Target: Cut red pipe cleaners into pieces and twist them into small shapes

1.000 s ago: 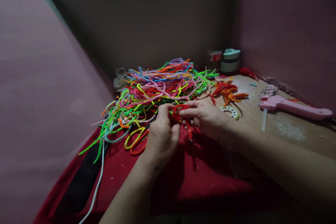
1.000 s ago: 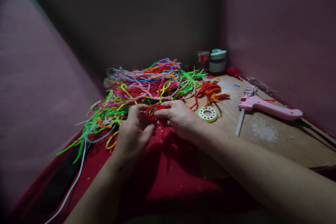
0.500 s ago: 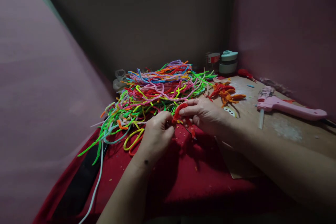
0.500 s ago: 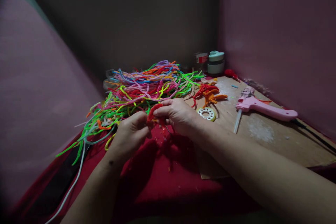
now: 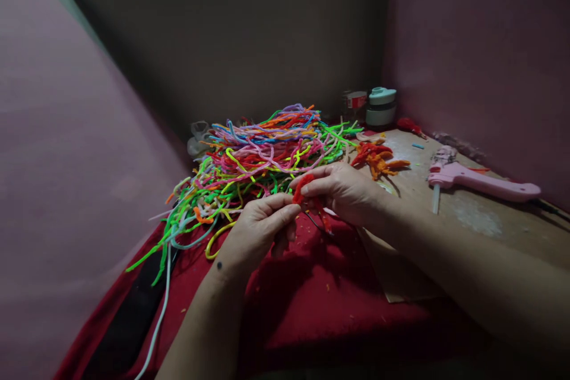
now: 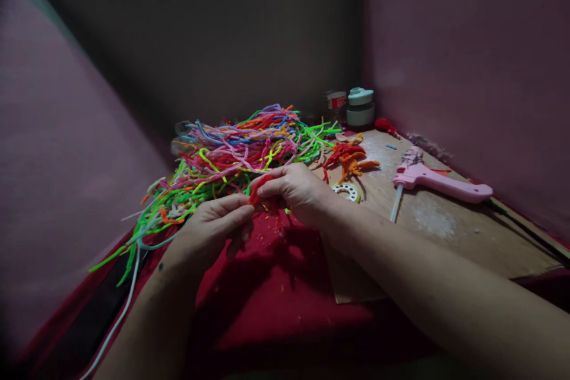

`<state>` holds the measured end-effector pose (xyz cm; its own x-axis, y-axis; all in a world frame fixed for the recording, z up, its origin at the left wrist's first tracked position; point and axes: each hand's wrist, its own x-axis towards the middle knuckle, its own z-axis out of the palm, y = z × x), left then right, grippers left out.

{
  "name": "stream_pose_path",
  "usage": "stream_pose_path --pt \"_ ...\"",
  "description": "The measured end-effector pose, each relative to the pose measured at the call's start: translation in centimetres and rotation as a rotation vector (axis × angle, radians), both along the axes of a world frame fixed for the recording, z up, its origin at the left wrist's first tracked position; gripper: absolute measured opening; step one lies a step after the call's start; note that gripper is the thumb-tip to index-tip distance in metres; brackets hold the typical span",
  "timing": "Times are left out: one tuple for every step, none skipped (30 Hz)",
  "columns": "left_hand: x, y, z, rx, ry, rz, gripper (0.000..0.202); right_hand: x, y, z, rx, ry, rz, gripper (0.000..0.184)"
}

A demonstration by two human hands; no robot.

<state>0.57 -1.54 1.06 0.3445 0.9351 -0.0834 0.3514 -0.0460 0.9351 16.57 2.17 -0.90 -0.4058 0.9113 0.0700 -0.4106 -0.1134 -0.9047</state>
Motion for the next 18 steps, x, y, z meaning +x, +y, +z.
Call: stream_pose_path --pt "-0.01 0.0 0.04 -0.005 0.013 0.004 0.026 0.02 -0.01 0.03 0.002 -0.015 -0.006 0.016" --pt "0.0 0.01 0.07 -0.007 0.02 0.007 0.026 0.04 -0.03 0.07 0.006 -0.031 -0.015 0.016" --pt "0.03 0.02 0.1 -0.011 0.019 0.013 0.026 0.05 -0.05 0.12 0.012 -0.046 -0.023 0.017" --pt "0.06 0.02 0.12 -0.02 0.009 0.022 0.025 0.05 -0.08 0.17 0.02 -0.062 -0.032 0.017" --pt "0.11 0.03 0.13 -0.031 -0.012 0.034 0.024 0.03 -0.1 0.21 0.03 -0.078 -0.044 0.017" --pt "0.16 0.03 0.14 -0.039 -0.04 0.048 0.023 0.01 -0.12 0.23 0.038 -0.096 -0.058 0.017" --pt "0.2 0.04 0.14 -0.044 -0.065 0.059 0.022 -0.01 -0.13 0.23 0.043 -0.112 -0.071 0.017" --pt "0.23 0.03 0.14 -0.045 -0.083 0.066 0.021 -0.04 -0.12 0.2 0.045 -0.119 -0.079 0.017" --pt "0.26 0.02 0.14 -0.045 -0.092 0.07 0.021 -0.06 -0.1 0.14 0.049 -0.119 -0.081 0.017" --pt "0.26 0.02 0.13 -0.043 -0.095 0.073 0.02 -0.08 -0.06 0.05 0.053 -0.111 -0.074 0.016" --pt "0.25 0.01 0.12 -0.042 -0.095 0.078 0.02 -0.09 -0.02 -0.06 0.059 -0.096 -0.061 0.015" --pt "0.22 0.01 0.11 -0.042 -0.093 0.084 0.02 -0.1 0.02 -0.17 0.065 -0.083 -0.049 0.014" --pt "0.18 0.01 0.1 -0.042 -0.093 0.087 0.02 -0.1 0.04 -0.28 0.072 -0.076 -0.039 0.013" --pt "0.13 0.01 0.09 -0.042 -0.095 0.086 0.019 -0.1 0.06 -0.36 0.078 -0.075 -0.034 0.012" --pt "0.07 0.01 0.07 -0.043 -0.093 0.079 0.019 -0.1 0.06 -0.42 0.077 -0.077 -0.031 0.012" --pt "0.02 0.01 0.06 -0.047 -0.086 0.068 0.019 -0.1 0.05 -0.46 0.075 -0.079 -0.03 0.013" --pt "-0.03 0.0 0.05 -0.05 -0.077 0.057 0.019 -0.1 0.03 -0.47 0.072 -0.08 -0.026 0.014" --pt "-0.06 -0.01 0.04 -0.054 -0.069 0.049 0.02 -0.1 0.0 -0.47 0.071 -0.079 -0.019 0.015"
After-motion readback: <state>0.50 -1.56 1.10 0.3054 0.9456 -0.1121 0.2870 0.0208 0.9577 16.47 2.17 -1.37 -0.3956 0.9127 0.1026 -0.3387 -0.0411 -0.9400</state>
